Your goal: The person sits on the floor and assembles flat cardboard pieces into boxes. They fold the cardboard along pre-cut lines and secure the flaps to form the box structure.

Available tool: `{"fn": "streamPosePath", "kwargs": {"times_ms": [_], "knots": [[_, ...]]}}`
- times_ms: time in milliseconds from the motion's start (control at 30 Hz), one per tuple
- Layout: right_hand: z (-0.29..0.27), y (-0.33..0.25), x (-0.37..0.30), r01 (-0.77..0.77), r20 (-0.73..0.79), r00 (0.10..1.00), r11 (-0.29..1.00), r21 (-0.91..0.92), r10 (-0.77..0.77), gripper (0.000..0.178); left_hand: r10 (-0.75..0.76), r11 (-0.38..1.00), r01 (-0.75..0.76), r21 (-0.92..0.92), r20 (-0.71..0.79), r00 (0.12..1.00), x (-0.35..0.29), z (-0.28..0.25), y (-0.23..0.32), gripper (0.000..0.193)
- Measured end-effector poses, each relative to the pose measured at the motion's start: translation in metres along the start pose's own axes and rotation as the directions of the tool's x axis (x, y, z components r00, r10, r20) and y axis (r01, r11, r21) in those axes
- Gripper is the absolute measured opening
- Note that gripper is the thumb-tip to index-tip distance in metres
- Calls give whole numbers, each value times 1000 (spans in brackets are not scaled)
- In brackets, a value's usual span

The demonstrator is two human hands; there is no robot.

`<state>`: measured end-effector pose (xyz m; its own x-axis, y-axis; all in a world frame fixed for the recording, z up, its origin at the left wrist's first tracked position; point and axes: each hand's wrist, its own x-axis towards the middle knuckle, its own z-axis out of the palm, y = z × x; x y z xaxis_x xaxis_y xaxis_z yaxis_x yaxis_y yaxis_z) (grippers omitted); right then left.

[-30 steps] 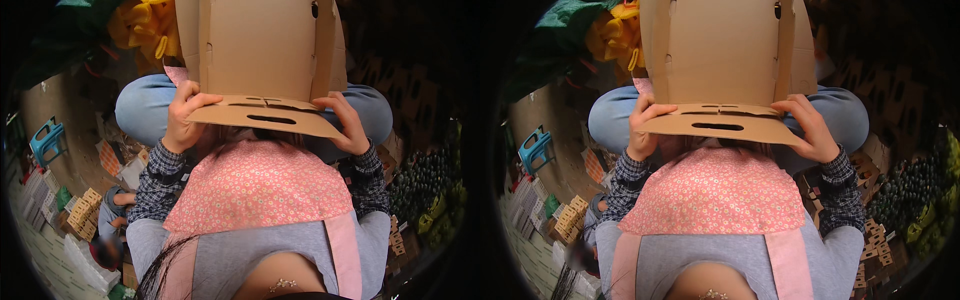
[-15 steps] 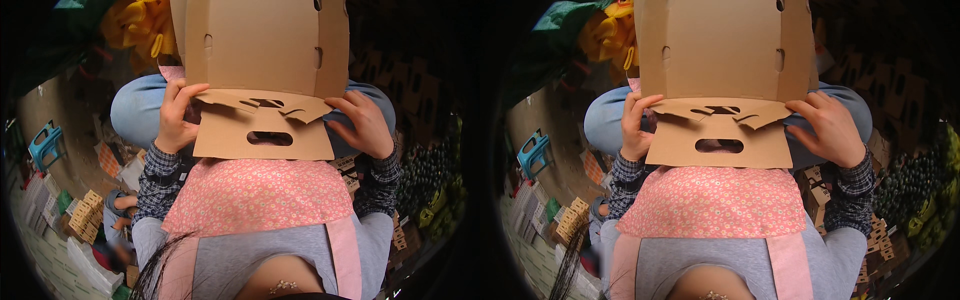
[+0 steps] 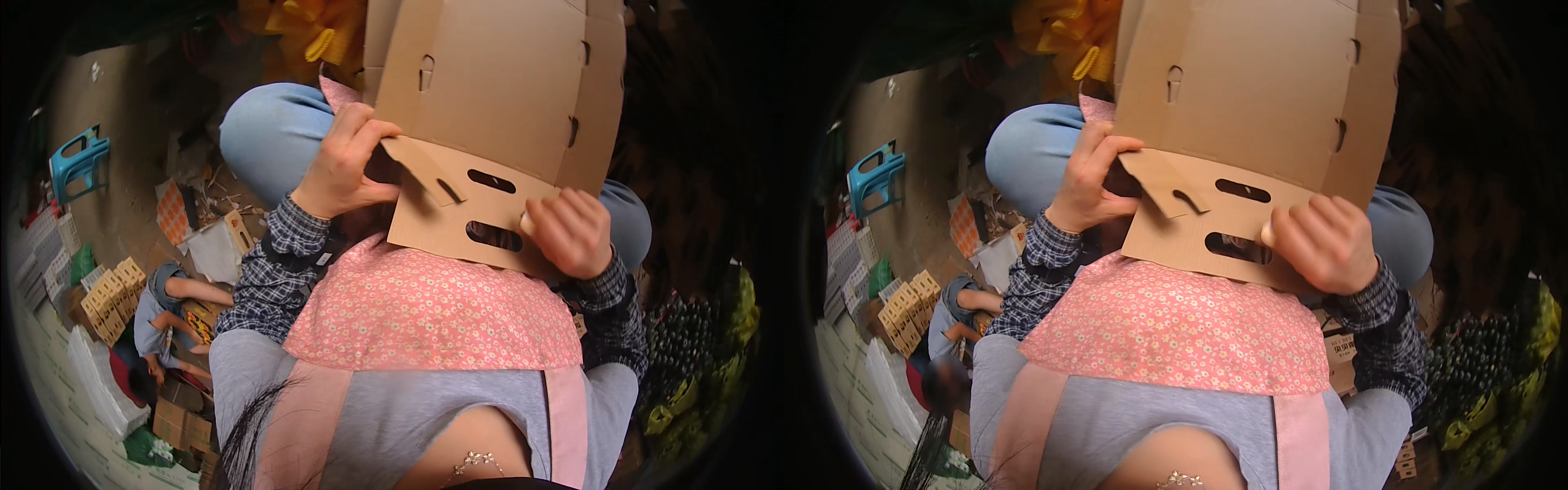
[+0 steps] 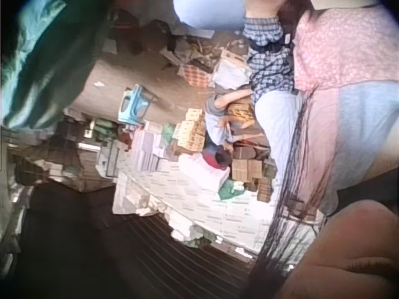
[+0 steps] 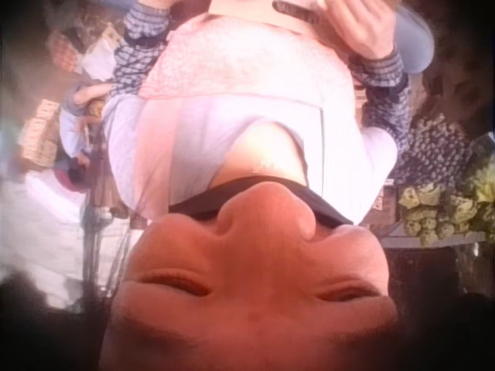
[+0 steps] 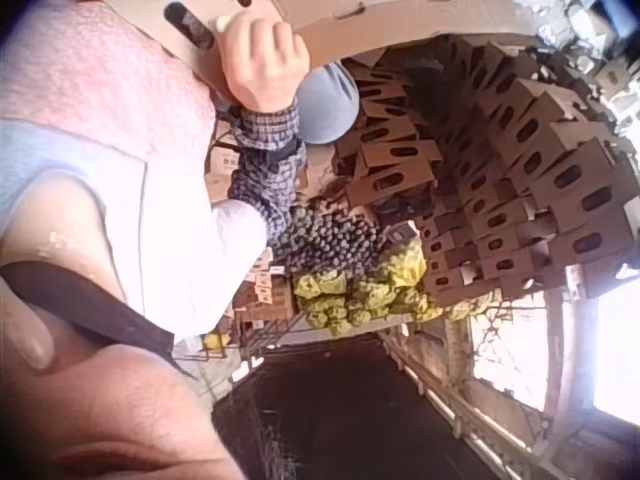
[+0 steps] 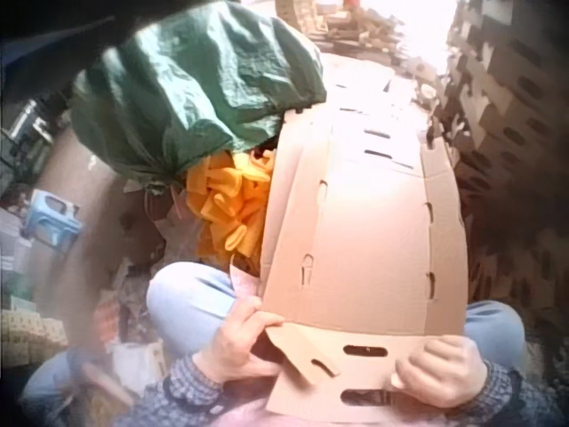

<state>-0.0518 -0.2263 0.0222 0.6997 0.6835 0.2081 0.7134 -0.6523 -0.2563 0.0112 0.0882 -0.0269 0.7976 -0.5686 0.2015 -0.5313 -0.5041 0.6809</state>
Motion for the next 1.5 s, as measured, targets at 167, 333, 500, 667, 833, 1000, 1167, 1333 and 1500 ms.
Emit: {"fn": "streamPosePath", "kwargs": {"times_ms": [167, 333, 500, 667, 833, 1000, 1167, 1333, 1500], "knots": [[3, 17, -1, -499, 63, 705, 431, 752, 707, 48, -25, 1000, 24, 14, 25, 999, -4, 6, -6, 63], [-19, 46, -35, -703, 15, 665, 618, 352, 747, 36, -69, 997, 69, 39, -3, 998, -3, 7, -7, 61], [-15, 61, -80, -493, 221, 841, 868, -64, 494, 38, -57, 998, 57, 25, 1, 998, 2, 5, 2, 60], [-3, 70, -77, -581, 287, 813, 740, 339, 507, 33, -54, 996, 48, -75, -89, 995, -22, 8, -32, 56], [32, 61, -46, -234, 226, 961, 908, 347, 161, 52, 12, 1000, -8, 26, -196, 980, -23, 8, -13, 67], [74, 52, -4, -252, 311, 934, 942, 222, 176, 49, 493, 857, -514, -32, -244, 835, 12, 21, 23, 61], [81, 52, 27, -248, 330, 927, 951, 186, 177, 46, 406, 908, -419, 21, -295, 865, -9, 20, -27, 50], [82, 53, 43, -253, 314, 930, 954, 162, 193, 43, 99, 920, -173, -352, -217, 971, -20, 25, -20, 37], [84, 54, 42, -255, 298, 932, 957, 140, 205, 41, -291, 921, 91, -380, -514, 807, -1, 22, 7, 31]]}}
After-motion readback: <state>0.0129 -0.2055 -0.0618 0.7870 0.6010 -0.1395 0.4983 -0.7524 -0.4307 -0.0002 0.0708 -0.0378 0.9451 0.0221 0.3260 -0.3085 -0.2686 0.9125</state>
